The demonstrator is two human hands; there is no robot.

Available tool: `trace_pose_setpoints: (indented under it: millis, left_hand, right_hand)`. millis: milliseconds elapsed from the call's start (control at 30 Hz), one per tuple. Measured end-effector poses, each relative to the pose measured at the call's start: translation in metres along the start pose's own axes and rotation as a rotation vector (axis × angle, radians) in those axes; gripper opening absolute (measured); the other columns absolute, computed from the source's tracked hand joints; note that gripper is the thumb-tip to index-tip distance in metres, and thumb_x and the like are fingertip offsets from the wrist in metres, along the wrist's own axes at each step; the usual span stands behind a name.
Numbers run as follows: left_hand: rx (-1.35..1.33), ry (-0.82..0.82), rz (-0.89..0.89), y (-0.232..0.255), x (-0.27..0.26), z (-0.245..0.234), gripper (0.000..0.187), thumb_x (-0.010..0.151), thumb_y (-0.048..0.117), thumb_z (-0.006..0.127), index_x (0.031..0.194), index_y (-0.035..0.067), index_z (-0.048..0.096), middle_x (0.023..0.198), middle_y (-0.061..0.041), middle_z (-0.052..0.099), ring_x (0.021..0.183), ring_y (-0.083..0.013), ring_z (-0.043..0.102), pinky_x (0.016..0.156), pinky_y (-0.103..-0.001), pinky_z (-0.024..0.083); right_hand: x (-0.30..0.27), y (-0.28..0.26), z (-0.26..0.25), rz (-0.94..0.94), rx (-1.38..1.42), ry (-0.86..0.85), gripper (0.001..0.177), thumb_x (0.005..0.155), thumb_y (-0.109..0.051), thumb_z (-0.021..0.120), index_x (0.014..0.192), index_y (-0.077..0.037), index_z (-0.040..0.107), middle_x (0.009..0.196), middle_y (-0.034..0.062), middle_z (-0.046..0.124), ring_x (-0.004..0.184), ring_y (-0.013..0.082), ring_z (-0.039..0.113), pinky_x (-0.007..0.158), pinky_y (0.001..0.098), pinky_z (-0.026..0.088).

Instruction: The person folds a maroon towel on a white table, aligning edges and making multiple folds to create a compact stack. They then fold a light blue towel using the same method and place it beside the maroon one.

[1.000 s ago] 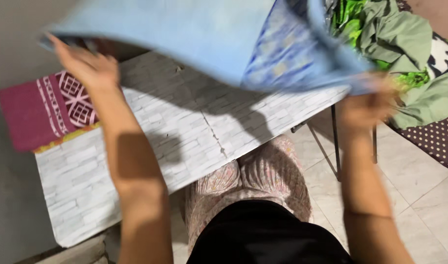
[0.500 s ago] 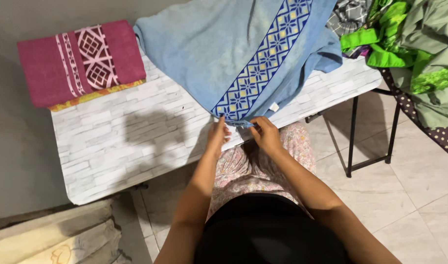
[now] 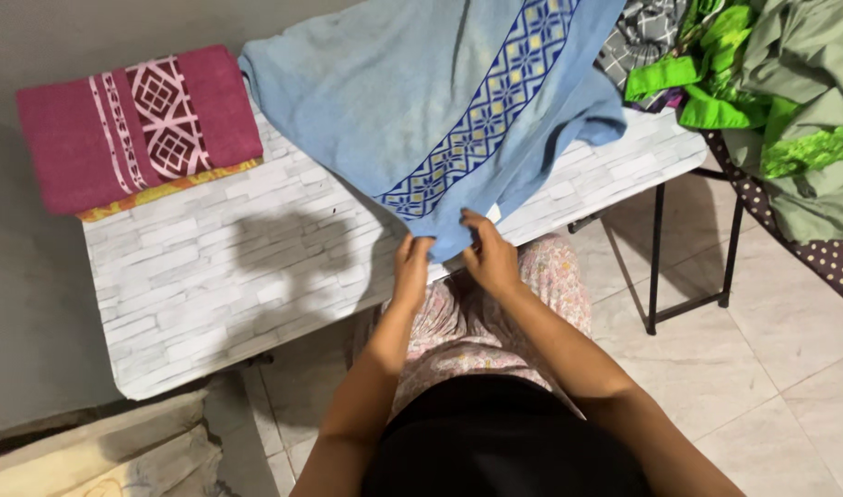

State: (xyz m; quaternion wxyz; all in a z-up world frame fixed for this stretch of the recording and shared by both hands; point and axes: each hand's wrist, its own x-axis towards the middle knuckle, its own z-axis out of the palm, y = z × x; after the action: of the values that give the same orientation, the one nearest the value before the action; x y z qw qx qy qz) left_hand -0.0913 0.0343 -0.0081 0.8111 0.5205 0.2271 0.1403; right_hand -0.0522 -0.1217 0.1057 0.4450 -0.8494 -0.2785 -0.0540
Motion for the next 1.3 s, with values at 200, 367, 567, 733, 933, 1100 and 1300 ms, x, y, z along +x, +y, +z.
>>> trace_pose_setpoints:
  millis: [200,367,567,733,933,1100,1300]
  left_hand:
    - [0.547,0.261,0.658,0.049,0.002,-0.043,0.013,0.096,0.016,0.065,0.099,0.004,0.068,0.104,-0.009,0.067,0.097,-0.0242,0.065,0.087,-0.037,0.053]
    - [-0.928,0.084,0.238,0.164,-0.008,-0.083,0.046,0.077,0.025,0.061,0.120,0.010,0.066,0.118,-0.008,0.069,0.116,-0.0282,0.064,0.106,-0.046,0.049]
    - [-0.941,0.059,0.376,0.239,-0.018,-0.091,0.051,0.076,0.030,0.057,0.123,0.011,0.066,0.126,-0.008,0.069,0.124,-0.0279,0.064,0.112,-0.047,0.047]
    - [-0.983,0.051,0.375,0.234,0.018,-0.107,0.045,0.083,0.031,0.056,0.122,0.010,0.065,0.125,-0.009,0.070,0.123,-0.0294,0.065,0.110,-0.046,0.049]
    - [-1.014,-0.041,0.453,0.216,0.077,-0.130,0.044,0.089,0.031,0.054,0.124,0.007,0.065,0.127,-0.012,0.069,0.123,-0.0299,0.065,0.110,-0.046,0.051]
    - [-1.004,-0.099,0.410,0.183,0.126,-0.147,0.041,0.091,0.032,0.056,0.120,0.005,0.065,0.123,-0.013,0.070,0.118,-0.0310,0.066,0.105,-0.047,0.052]
    - [-0.795,0.165,0.052,0.231,0.250,-0.093,0.045,0.091,0.035,0.062,0.132,0.024,0.049,0.127,-0.006,0.052,0.127,-0.0369,0.054,0.110,-0.064,0.048]
  right_hand:
    - [0.060,0.048,-0.014,-0.097,-0.157,0.174,0.068,0.072,0.015,0.058,0.130,-0.019,0.065,0.143,0.0054,0.064,0.123,0.0329,0.068,0.098,0.0383,0.058]
    - [0.086,0.101,-0.022,0.046,-0.236,0.129,0.060,0.076,0.008,0.068,0.128,-0.022,0.066,0.143,0.0063,0.063,0.118,0.0359,0.066,0.094,0.0415,0.056]
    - [0.106,0.137,-0.010,0.129,-0.364,0.057,0.076,0.076,-0.006,0.074,0.146,-0.022,0.048,0.158,0.0129,0.041,0.116,0.0458,0.061,0.089,0.0517,0.054]
    - [0.122,0.139,0.007,0.259,-0.494,-0.113,0.054,0.082,-0.020,0.074,0.133,-0.028,0.056,0.166,0.0040,0.038,0.101,0.0396,0.070,0.080,0.0512,0.057]
    - [0.134,0.139,0.011,-0.014,-0.499,-0.110,0.034,0.078,-0.028,0.076,0.112,-0.027,0.074,0.158,0.0058,0.046,0.095,0.0343,0.073,0.081,0.0457,0.059]
    - [0.125,0.161,0.023,-0.088,-0.639,-0.186,0.055,0.066,-0.024,0.076,0.121,-0.018,0.072,0.152,0.0089,0.051,0.090,0.0349,0.071,0.088,0.0458,0.058]
    - [0.236,0.243,-0.034,0.189,-0.414,0.098,0.031,0.091,-0.013,0.061,0.121,-0.008,0.066,0.129,0.0154,0.056,0.095,0.0371,0.063,0.087,0.0463,0.052]
